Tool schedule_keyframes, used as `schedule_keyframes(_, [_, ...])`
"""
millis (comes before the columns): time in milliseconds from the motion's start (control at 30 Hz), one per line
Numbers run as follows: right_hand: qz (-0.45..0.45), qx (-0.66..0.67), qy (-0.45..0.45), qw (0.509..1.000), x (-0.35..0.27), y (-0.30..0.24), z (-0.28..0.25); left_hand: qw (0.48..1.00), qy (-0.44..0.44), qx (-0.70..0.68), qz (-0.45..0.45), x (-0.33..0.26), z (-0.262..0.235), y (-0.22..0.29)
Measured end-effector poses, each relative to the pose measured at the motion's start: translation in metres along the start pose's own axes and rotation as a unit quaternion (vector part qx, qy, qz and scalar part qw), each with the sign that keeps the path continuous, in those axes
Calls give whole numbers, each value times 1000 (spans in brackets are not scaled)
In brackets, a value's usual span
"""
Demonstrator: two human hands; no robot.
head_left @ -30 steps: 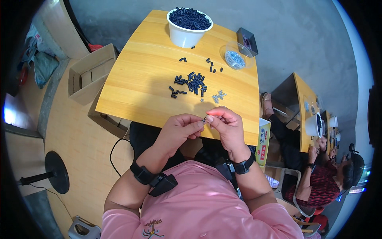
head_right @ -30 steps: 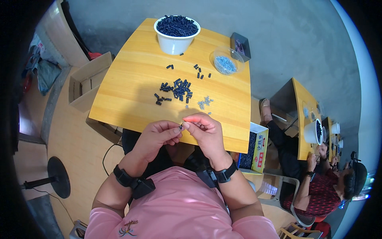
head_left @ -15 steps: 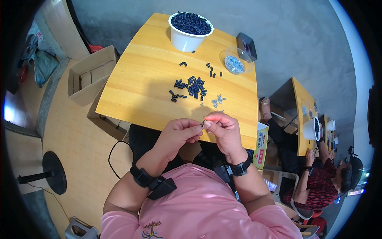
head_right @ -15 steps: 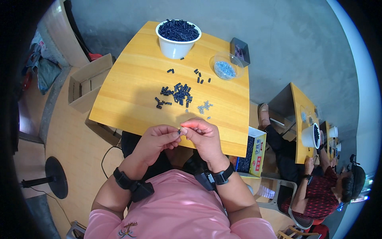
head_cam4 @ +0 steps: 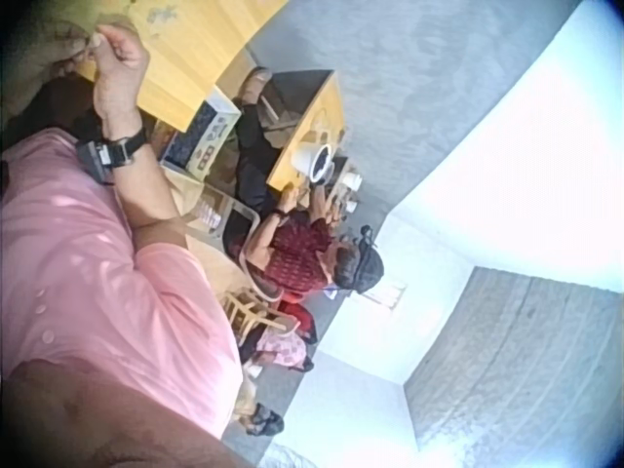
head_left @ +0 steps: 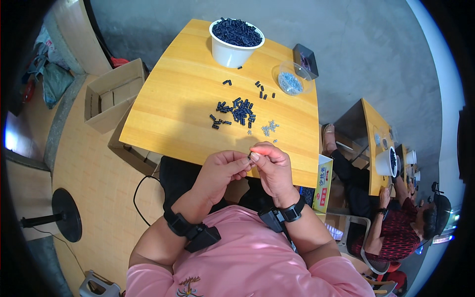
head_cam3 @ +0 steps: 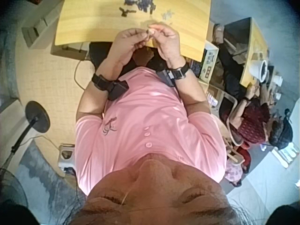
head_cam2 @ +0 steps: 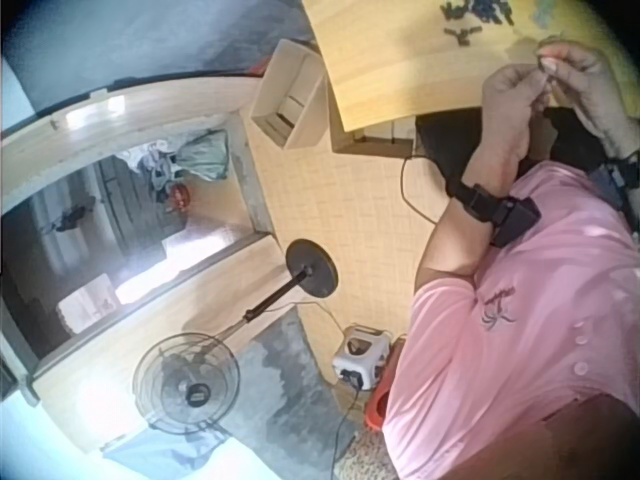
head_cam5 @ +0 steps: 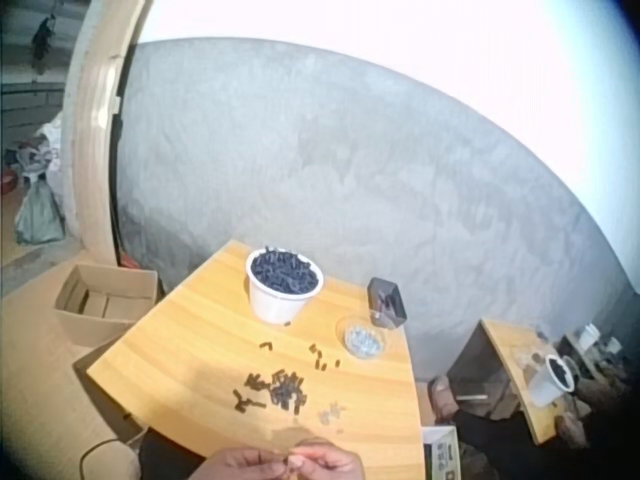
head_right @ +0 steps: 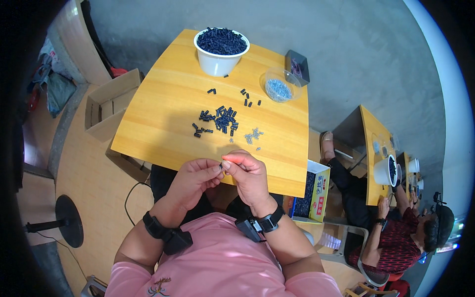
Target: Assemble small black plastic tubes into grey star-shaped connectors at a workstation.
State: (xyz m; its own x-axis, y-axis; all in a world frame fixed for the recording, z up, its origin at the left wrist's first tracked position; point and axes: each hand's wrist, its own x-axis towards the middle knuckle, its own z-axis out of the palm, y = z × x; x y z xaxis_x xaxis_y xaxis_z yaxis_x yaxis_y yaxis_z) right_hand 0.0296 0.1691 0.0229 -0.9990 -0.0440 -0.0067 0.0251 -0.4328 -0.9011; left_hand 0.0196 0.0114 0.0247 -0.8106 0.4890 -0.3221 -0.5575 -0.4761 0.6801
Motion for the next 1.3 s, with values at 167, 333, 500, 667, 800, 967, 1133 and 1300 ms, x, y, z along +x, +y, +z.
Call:
schedule_keyframes(167, [-7,19,-10,1000,2,-2,4,1000,17,-1,19,-1,3,1])
schedule_keyframes(333, [-68,-222,-62,971,8,-13,-1,999,42,19,8,-2,4,5])
schedule_keyframes(500, [-163,-419,-85,889,7,-26,9,998,65,4,3,-3,11,10])
schedule_keyframes(667, [-229,-470,-49,851,0,-16,4,996,11,-64,-60,-8,16,11])
schedule_keyframes(800, [-248,-418,-58,872,-2,-18,3,994,-30,-94,-51,-13,16,10])
schedule_keyframes(967, [-270,-412,-74,867,-5,-28,4,998,-14,-54,-43,-18,22,11])
schedule_keyframes(1133, [-270,-420,-67,864,-9,-24,0,999,-2,-21,-40,-20,26,7])
schedule_keyframes(1300, [-225,-460,-82,855,-11,-30,4,998,37,54,-11,-15,19,-6])
